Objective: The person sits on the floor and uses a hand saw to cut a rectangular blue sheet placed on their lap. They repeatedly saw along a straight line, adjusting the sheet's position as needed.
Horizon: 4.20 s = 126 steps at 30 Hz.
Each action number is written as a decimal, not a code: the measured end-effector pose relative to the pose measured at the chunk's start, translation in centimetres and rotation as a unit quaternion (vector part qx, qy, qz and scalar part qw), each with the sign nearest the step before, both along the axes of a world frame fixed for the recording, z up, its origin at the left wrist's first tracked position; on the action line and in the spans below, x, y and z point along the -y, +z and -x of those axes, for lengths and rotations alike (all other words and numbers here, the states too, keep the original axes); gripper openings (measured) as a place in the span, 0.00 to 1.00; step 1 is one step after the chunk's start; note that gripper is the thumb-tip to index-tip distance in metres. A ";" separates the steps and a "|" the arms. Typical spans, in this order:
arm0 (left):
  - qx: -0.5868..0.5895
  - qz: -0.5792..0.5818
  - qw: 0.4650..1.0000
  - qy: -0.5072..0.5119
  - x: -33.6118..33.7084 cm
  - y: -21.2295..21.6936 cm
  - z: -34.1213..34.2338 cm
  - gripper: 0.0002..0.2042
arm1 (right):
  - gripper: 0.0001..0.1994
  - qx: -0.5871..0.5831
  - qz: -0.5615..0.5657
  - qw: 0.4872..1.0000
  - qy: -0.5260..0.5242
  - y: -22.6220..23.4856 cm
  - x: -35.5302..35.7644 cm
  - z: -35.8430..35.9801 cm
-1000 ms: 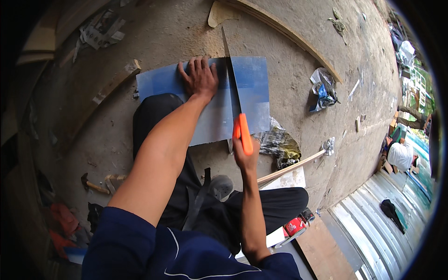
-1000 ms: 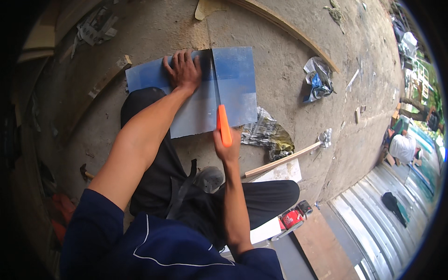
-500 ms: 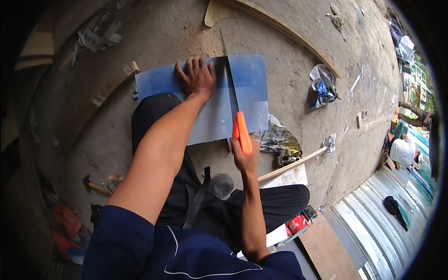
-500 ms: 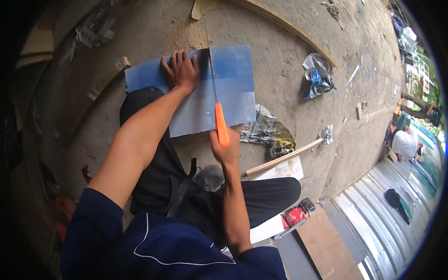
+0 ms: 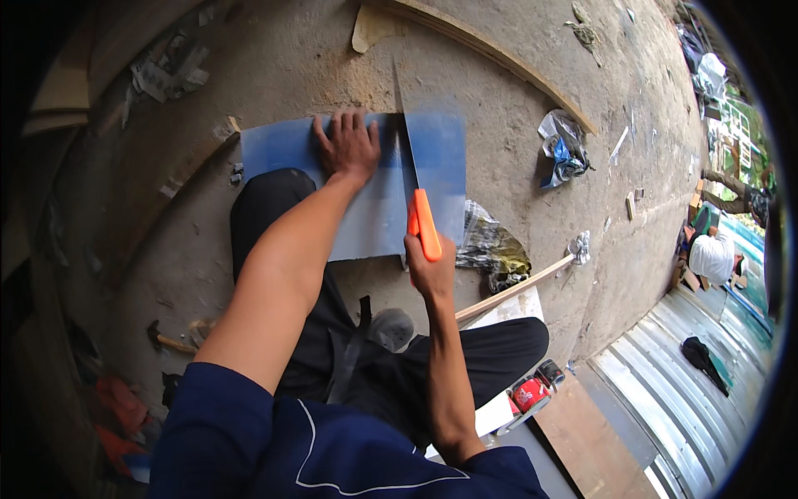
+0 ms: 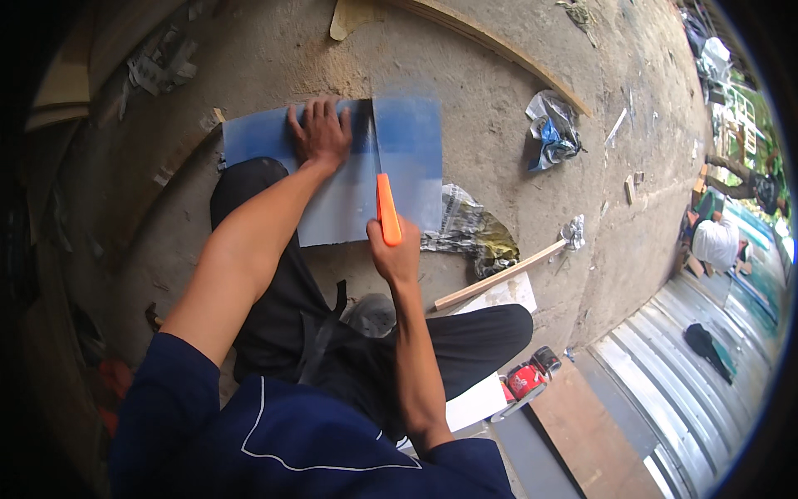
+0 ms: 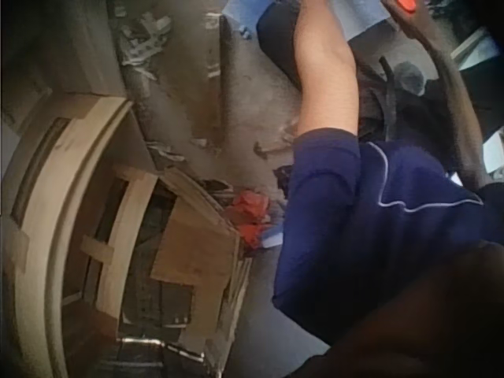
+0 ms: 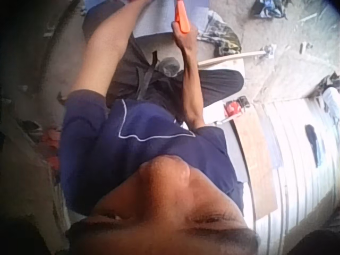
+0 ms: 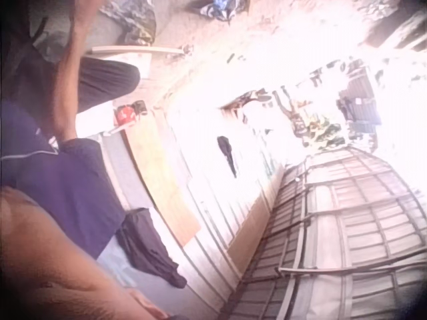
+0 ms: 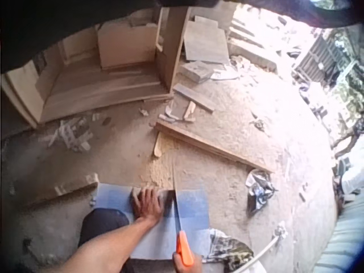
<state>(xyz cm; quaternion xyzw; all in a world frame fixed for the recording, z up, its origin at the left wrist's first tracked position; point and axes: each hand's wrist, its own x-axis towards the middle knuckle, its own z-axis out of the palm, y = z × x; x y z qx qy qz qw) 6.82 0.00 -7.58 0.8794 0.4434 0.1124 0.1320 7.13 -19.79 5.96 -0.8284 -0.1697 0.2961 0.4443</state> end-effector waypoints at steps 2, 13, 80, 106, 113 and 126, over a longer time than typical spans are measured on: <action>-0.004 0.022 1.000 -0.015 0.1 0.5 0.1 0.19 | 0.11 -0.035 0.016 0.999 -0.016 2.5 1.9 2.0; -0.013 -0.004 1.000 0.001 0.2 0.3 -0.4 0.19 | 0.12 0.067 0.014 0.998 0.008 1.2 -0.6 1.4; -0.030 -0.011 0.999 0.006 -0.1 1.4 -1.0 0.18 | 0.10 0.012 0.030 0.999 0.003 8.4 5.0 5.5; -0.038 -0.008 0.999 -0.001 0.6 1.4 -1.6 0.17 | 0.09 0.032 0.004 0.999 -0.024 3.2 -1.1 1.5; -0.031 -0.024 0.999 0.020 -0.4 1.0 -0.7 0.17 | 0.09 0.000 0.020 1.000 -0.003 9.6 4.6 4.8; -0.028 0.001 0.999 0.025 0.1 0.8 -1.2 0.16 | 0.10 0.053 0.002 0.999 -0.006 7.1 0.7 2.2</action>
